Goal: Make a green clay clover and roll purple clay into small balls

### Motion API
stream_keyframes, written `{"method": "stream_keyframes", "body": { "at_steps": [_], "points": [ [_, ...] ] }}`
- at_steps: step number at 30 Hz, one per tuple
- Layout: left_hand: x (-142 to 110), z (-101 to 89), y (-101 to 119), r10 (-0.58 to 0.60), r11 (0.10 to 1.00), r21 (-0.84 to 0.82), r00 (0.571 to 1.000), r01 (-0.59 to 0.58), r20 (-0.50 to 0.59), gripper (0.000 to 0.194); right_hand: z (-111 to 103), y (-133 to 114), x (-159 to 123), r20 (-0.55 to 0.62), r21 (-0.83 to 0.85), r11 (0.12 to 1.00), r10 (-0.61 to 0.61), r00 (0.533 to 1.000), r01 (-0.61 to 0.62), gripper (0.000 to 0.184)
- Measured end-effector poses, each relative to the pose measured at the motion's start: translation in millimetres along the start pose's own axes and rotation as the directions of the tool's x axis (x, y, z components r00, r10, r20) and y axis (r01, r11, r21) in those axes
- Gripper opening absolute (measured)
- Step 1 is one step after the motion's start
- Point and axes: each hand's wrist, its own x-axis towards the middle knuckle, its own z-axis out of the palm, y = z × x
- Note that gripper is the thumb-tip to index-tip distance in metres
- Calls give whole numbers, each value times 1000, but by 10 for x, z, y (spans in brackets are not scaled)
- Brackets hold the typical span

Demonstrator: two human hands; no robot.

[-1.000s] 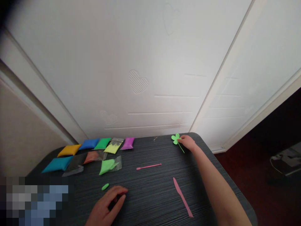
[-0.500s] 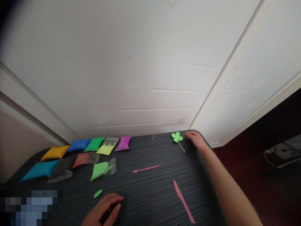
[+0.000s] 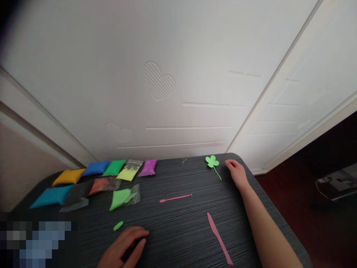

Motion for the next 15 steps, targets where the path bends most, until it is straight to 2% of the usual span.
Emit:
{"method": "stream_keyframes", "body": {
  "at_steps": [5,9,12,15],
  "points": [
    [-23,-19,110,-38,998,-45,996,42,84,19,39,-109,-132,-43,2,1000,-29,999,29,25],
    [-28,-76,254,-39,996,-70,993,47,112,20,19,-223,-193,-141,138,990,0,990,20,26],
    [-39,-104,330,0,998,-60,995,6,100,21,78,-439,-338,-215,292,956,32,976,33,31],
    [-79,-93,377,49,999,-17,995,-47,91,21,260,-811,-747,-153,414,906,-27,988,89,26]
  ]
}}
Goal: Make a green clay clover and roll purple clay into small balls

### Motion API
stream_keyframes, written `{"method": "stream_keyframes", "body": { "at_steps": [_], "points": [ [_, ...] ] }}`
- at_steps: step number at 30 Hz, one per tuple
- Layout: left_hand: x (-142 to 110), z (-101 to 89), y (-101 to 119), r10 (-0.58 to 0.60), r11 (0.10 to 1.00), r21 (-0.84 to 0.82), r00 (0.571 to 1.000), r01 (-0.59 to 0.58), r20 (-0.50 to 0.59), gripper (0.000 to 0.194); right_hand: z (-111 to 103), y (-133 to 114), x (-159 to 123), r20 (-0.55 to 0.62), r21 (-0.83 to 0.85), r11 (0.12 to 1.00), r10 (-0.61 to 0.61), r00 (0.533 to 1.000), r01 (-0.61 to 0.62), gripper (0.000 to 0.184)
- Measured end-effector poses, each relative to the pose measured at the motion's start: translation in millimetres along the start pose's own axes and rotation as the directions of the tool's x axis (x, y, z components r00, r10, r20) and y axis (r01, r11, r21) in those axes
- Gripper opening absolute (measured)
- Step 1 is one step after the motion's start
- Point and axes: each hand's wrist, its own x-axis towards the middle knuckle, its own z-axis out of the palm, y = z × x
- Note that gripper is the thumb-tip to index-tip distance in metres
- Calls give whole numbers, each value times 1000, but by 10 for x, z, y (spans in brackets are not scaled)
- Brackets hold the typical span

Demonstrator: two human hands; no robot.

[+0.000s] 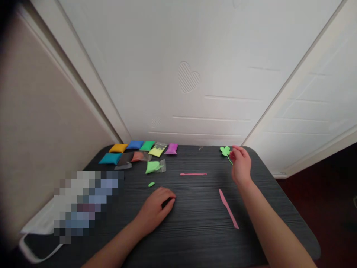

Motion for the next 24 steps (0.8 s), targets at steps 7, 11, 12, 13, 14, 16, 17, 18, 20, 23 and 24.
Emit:
{"method": "stream_keyframes", "body": {
  "at_steps": [7,11,12,13,14,16,17,18,20,23,24],
  "points": [
    [-97,37,59,98,976,192,995,-100,16,20,558,-542,-1403,700,31,982,-156,697,188,16],
    [-75,-208,-130,-78,956,276,993,99,-88,25,725,-447,-1626,723,64,984,-161,672,167,22],
    [-68,-291,-190,-148,951,257,982,173,-116,26,764,-403,-1614,715,59,989,-139,685,139,21],
    [-63,-370,-247,-165,945,267,979,191,-117,28,803,-358,-1589,710,51,995,-99,697,88,20],
    [-60,-442,-298,-169,941,279,980,193,-109,29,843,-313,-1560,698,55,996,-86,711,67,18],
    [-64,-541,-381,-161,940,289,983,179,-85,30,924,-223,-1508,669,69,997,-79,739,45,19],
    [-70,-565,-413,-149,943,288,986,164,-76,28,962,-175,-1492,649,72,997,-75,757,36,20],
    [-78,-573,-441,-135,947,284,988,150,-72,25,995,-125,-1485,628,74,997,-69,775,29,21],
    [-96,-555,-480,-115,955,266,990,132,-77,20,1032,-24,-1491,603,75,997,-68,795,28,21],
    [-107,-502,-491,-108,968,215,990,126,-92,18,1017,89,-1514,605,78,996,-86,792,49,21],
    [-98,-488,-481,-108,974,191,989,125,-98,18,1002,104,-1520,609,78,995,-94,787,59,21]
  ]
}}
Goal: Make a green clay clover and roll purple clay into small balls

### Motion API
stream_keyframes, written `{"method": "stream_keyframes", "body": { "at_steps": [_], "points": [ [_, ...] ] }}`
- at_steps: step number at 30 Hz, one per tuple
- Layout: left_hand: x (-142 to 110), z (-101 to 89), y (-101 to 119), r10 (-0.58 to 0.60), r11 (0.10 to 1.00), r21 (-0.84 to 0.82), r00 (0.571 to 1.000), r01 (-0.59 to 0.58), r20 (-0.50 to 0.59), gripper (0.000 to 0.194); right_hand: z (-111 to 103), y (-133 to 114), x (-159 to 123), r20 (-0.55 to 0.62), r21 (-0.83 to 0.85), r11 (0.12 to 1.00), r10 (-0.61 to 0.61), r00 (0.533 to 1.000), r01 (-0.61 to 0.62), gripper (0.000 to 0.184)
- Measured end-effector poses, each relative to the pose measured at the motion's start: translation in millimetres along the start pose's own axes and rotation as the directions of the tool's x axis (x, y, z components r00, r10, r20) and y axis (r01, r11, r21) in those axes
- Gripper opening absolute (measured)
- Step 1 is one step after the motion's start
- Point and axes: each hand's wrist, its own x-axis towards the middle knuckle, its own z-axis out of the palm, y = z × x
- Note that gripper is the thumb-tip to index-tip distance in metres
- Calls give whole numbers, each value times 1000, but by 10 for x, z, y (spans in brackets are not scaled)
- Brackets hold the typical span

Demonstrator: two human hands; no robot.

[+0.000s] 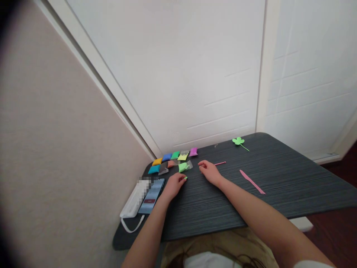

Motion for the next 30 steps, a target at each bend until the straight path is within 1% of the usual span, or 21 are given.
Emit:
{"method": "stream_keyframes", "body": {
  "at_steps": [3,8,12,17,20,23,26,30],
  "points": [
    [69,29,81,-12,996,-93,1000,10,-22,21,-30,-34,-42,16,-30,999,-34,999,35,24],
    [240,106,241,-65,955,-294,997,49,-46,32,-50,-213,-140,52,-106,981,-158,986,163,28],
    [265,185,256,-123,883,-457,992,109,0,40,-41,-271,-196,101,-176,955,-226,969,241,25],
    [222,268,227,-157,771,-611,983,179,90,46,-15,-224,-187,117,-256,923,-264,957,286,21],
    [199,298,231,-150,722,-665,981,191,120,45,-2,-211,-183,98,-298,910,-272,957,289,25],
    [172,307,233,-142,700,-688,982,191,127,43,4,-227,-199,126,-329,890,-289,949,314,26],
    [149,316,225,-136,709,-681,983,183,122,42,10,-249,-220,176,-352,868,-305,936,349,19],
    [123,339,200,-145,759,-630,986,161,78,41,16,-254,-231,186,-383,856,-296,937,346,17]
  ]
}}
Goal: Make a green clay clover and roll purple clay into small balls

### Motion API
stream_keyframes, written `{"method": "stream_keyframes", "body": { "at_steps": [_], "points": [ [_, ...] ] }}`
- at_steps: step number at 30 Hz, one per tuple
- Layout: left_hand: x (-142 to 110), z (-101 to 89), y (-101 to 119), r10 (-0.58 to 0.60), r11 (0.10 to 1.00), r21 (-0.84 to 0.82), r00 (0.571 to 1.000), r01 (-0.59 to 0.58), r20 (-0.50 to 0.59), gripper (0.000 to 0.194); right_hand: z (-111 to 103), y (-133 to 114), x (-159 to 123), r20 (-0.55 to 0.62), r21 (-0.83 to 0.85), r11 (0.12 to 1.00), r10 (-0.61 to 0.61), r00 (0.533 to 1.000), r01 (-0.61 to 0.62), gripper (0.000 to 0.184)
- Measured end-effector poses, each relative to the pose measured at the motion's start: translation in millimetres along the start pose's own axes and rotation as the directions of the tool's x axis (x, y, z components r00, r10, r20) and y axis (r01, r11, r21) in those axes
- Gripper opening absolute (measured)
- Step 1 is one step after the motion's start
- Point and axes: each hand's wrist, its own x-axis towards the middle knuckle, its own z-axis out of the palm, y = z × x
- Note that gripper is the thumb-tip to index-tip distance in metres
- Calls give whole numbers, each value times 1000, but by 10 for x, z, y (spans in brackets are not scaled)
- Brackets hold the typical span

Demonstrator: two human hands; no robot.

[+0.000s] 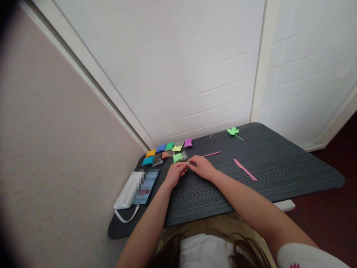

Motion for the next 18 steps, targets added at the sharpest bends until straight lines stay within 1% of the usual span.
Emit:
{"method": "stream_keyframes", "body": {
  "at_steps": [3,5,7,8,9,10,11,12,14,18],
  "points": [
    [-13,-47,-20,40,996,89,994,-30,-106,37,-5,7,4,-10,-18,999,30,1000,-30,16],
    [-7,-105,-21,91,986,153,974,-59,-209,35,-17,14,8,-18,-30,998,53,998,-53,15],
    [27,-160,-18,215,940,320,932,-116,-293,39,-31,22,12,-19,-49,996,69,997,-70,13],
    [54,-178,-20,288,888,439,909,-135,-303,43,-36,27,13,-15,-61,995,74,997,-75,12],
    [88,-188,-26,346,818,558,894,-138,-285,48,-39,33,13,-10,-77,994,78,997,-78,11],
    [124,-189,-36,377,739,662,893,-129,-247,53,-40,39,12,-3,-96,992,81,997,-81,10],
    [160,-186,-51,377,670,734,904,-114,-203,55,-40,46,10,5,-116,990,84,996,-83,9],
    [194,-179,-68,352,629,771,921,-101,-167,55,-38,53,8,13,-137,987,87,996,-84,8],
    [241,-168,-106,309,597,797,943,-88,-127,48,-35,66,5,25,-179,980,89,996,-83,9],
    [238,-193,-148,298,610,788,946,-88,-125,36,-37,95,12,37,-244,967,81,996,-69,10]
  ]
}}
